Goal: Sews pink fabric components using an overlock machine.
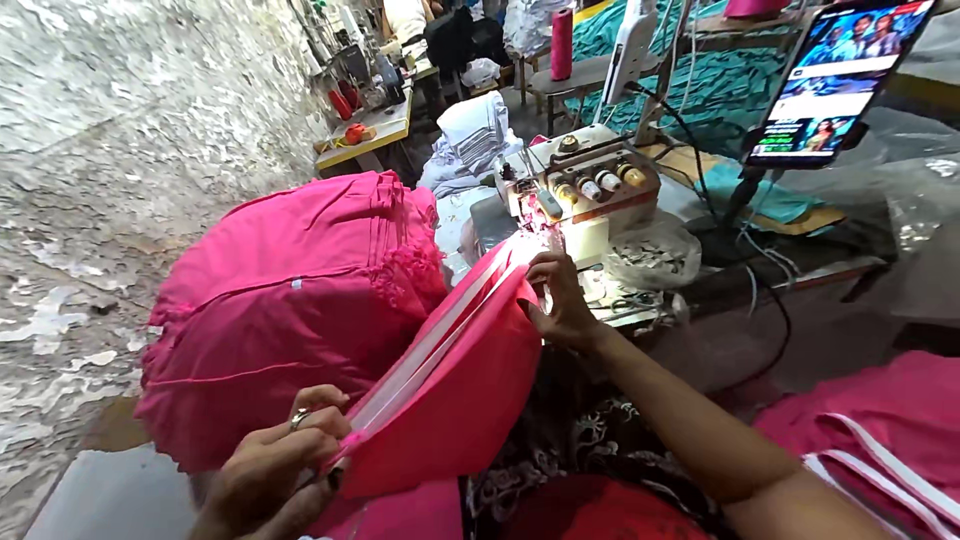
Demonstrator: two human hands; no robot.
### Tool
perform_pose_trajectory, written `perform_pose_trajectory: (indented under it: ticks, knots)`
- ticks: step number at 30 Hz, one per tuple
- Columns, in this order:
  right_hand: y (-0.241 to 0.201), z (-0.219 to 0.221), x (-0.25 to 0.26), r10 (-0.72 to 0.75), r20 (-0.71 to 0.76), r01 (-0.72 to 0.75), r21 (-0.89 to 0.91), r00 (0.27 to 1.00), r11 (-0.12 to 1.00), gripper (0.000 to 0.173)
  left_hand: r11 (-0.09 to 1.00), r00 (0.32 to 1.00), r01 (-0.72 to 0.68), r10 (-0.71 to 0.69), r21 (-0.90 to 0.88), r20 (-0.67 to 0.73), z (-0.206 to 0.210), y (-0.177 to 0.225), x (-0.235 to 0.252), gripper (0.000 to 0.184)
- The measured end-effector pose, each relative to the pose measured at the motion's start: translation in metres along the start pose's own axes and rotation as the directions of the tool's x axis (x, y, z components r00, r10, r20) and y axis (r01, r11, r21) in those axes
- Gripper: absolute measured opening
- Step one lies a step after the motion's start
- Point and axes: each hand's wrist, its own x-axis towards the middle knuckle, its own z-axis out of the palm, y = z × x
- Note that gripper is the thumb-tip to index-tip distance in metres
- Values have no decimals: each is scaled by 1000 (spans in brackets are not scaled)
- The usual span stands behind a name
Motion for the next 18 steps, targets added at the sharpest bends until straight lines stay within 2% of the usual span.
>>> perform_pose_trajectory:
  ticks: [3, 7, 9, 12, 15, 18]
  knots:
    - [0, 15, -4, -7, -85, 4, -29, 996, 1000, 31, 999, 1000, -12, 12, -35, 0, 9, -2, 5, 20]
    - [-30, 22, 1, -149, -91, 149, -3, 985, 989, 8, 997, 999, -41, 41, -65, -4, 15, -7, 13, 25]
    - [-36, 19, 4, -237, -111, 238, -9, 965, 971, 11, 993, 997, -73, 71, -89, -24, 17, -12, 15, 28]
    - [-34, 11, 6, -230, -135, 233, 3, 964, 973, 14, 981, 992, -124, 118, -148, -52, 25, -20, 22, 30]
    - [-38, 6, 10, -183, -118, 179, -42, 976, 983, 17, 965, 988, -147, 152, -219, 8, 39, -16, 33, 29]
    - [-39, 4, 10, -238, -105, 224, -132, 966, 966, 15, 955, 983, -140, 166, -262, 79, 49, -6, 47, 30]
